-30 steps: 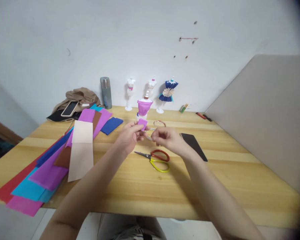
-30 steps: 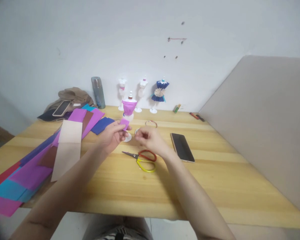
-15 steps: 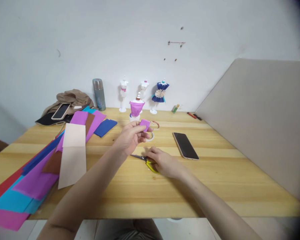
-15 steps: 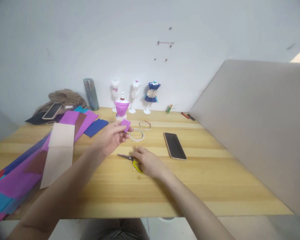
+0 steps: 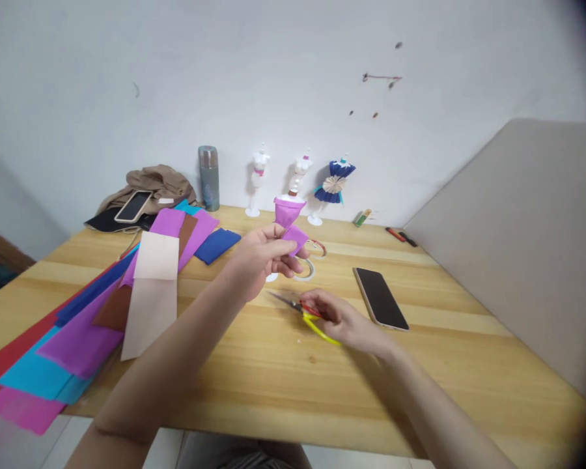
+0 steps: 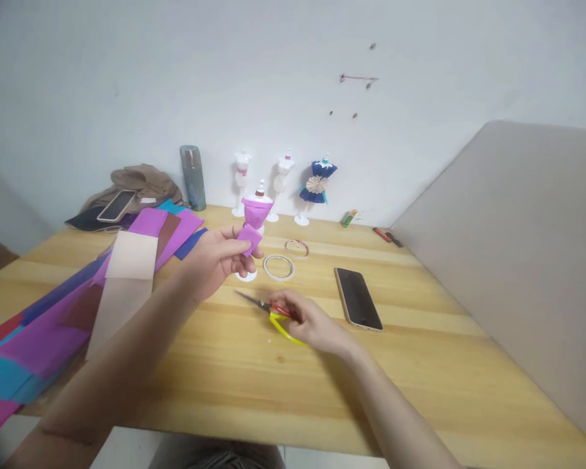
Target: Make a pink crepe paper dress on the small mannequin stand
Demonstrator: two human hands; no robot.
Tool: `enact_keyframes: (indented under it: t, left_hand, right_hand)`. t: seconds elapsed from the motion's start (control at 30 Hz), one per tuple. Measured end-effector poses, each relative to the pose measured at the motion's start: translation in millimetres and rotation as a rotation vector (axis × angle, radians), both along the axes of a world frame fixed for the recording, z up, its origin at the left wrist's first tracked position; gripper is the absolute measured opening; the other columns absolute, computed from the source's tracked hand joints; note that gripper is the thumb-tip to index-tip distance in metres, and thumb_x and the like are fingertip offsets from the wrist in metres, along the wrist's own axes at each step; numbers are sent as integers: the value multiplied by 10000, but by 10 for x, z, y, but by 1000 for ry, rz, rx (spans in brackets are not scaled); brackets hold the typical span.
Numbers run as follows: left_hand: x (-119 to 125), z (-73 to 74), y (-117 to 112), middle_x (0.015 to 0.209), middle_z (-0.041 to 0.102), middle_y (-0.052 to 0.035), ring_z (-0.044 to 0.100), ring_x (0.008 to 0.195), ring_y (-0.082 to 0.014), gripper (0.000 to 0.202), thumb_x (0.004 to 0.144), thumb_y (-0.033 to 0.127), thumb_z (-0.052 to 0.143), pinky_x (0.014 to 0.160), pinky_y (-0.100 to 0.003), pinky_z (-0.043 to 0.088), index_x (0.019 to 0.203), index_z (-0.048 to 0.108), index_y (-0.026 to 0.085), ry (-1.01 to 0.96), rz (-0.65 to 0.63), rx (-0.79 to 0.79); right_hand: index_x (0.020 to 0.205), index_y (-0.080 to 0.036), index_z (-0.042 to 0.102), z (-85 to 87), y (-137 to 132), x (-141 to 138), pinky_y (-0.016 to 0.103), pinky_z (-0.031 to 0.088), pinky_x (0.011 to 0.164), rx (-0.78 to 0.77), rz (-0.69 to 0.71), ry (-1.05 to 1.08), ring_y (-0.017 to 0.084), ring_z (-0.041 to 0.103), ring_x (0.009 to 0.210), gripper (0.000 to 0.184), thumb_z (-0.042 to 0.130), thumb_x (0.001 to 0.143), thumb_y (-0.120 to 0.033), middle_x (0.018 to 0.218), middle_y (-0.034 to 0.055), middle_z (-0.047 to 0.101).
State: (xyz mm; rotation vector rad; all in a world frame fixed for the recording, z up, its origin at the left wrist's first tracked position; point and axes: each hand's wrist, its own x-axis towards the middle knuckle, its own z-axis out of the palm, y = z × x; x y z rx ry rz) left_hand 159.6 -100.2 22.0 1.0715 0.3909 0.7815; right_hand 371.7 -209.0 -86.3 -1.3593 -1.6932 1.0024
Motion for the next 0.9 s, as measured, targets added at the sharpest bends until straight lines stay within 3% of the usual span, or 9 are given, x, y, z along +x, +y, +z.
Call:
enact_keyframes:
  t: [0.07, 0.13, 0.23, 0.3, 0.4, 0.5, 0.67, 0.8, 0.9]
  left_hand:
    - [-66, 46, 31, 711, 718, -44, 641, 515, -104, 158, 719, 186, 781, 473, -198, 468, 765, 636, 143, 14, 13, 44]
    - [-115, 81, 58, 692, 714, -44, 651, 508, -115, 146, 718, 179, 781, 455, -196, 462, 763, 648, 138, 51, 24, 85]
    - [-131, 85, 95, 690, 729, -56, 659, 495, -126, 148, 724, 164, 788, 435, -192, 458, 763, 648, 136, 125, 38, 120]
    - [-107, 57, 116, 688, 737, -61, 655, 483, -125, 174, 729, 169, 807, 428, -190, 459, 756, 638, 141, 168, 37, 132]
    - [-57, 4, 135, 661, 730, -53, 633, 455, -115, 210, 740, 192, 837, 408, -185, 453, 751, 633, 145, 230, 33, 168]
    - [-28, -27, 128, 624, 716, -38, 619, 435, -106, 201, 762, 148, 810, 393, -175, 448, 721, 613, 151, 299, 30, 227]
    - [7, -25, 92, 549, 669, 15, 594, 404, -85, 216, 746, -32, 660, 382, -149, 438, 668, 586, 156, 428, 54, 279]
    - [56, -32, 88, 521, 647, 32, 587, 401, -80, 238, 736, -53, 617, 390, -144, 439, 655, 556, 162, 487, 78, 279]
    - [91, -53, 93, 507, 625, 45, 591, 418, -86, 214, 729, -24, 649, 412, -156, 458, 690, 559, 166, 490, 94, 261]
  right_hand:
    - [1138, -257, 664, 1, 92, 55, 302, 517, 643, 5, -49, 256, 175, 617, 709, 474, 860, 718, -358, 815, 5, 643]
    - [1088, -270, 662, 36, 195, 73, 269, 430, 491, 17, -89, 434, 137, 509, 533, 589, 929, 619, -506, 666, -51, 534]
    - [989, -292, 614, 212, 330, -18, 237, 224, 360, 36, -107, 548, 87, 247, 380, 611, 824, 649, -754, 527, -120, 329]
    - [975, -291, 577, 413, 401, -158, 234, 221, 365, 119, -174, 611, 79, 256, 381, 620, 866, 625, -714, 524, -116, 394]
    - [946, -287, 513, 730, 492, -408, 238, 327, 412, 195, -333, 572, 76, 391, 421, 577, 918, 631, -551, 642, -81, 574]
    - [914, -285, 470, 906, 554, -587, 258, 412, 474, 258, -374, 519, 103, 487, 494, 595, 940, 591, -453, 689, -63, 629]
    - [886, -273, 495, 862, 597, -629, 297, 480, 555, 302, -407, 461, 139, 574, 576, 571, 942, 563, -421, 692, -41, 638]
    - [871, -260, 547, 779, 624, -582, 281, 475, 533, 340, -429, 389, 134, 584, 577, 516, 934, 568, -417, 678, -47, 613]
    - [864, -258, 568, 749, 631, -575, 268, 499, 543, 371, -429, 460, 133, 609, 586, 499, 944, 556, -373, 661, -61, 601]
